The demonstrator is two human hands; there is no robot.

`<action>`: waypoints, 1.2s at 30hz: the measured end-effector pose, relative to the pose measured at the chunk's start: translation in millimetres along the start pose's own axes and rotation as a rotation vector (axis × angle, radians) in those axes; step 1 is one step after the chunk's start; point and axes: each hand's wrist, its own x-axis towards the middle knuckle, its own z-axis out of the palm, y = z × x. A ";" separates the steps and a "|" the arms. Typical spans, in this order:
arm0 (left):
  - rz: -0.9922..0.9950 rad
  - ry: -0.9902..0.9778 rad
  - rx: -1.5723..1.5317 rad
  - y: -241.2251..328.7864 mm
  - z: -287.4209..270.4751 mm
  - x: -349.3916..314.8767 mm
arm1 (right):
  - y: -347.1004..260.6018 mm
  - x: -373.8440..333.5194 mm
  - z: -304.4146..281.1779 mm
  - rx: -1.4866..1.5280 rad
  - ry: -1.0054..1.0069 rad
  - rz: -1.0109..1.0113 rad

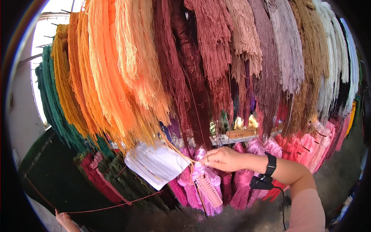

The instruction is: The person pulls individual strands of thread from large hanging bundles of various colors and threads them through the holes of a plastic organizer. They consult a paper chart while moving between different yarn bundles to repeat the threading process for each color.

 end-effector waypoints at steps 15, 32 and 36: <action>-0.236 -0.210 -0.033 54.4 -61.0 -106.8 | 24.8 21.7 -39.7 -0.267 -0.111 0.144; -0.119 0.233 -0.053 154.3 -212.6 -89.1 | 131.8 29.6 -62.9 -0.632 0.009 0.808; 0.077 0.170 0.602 206.8 -242.3 -120.7 | 153.8 45.5 -58.6 -0.688 0.018 0.846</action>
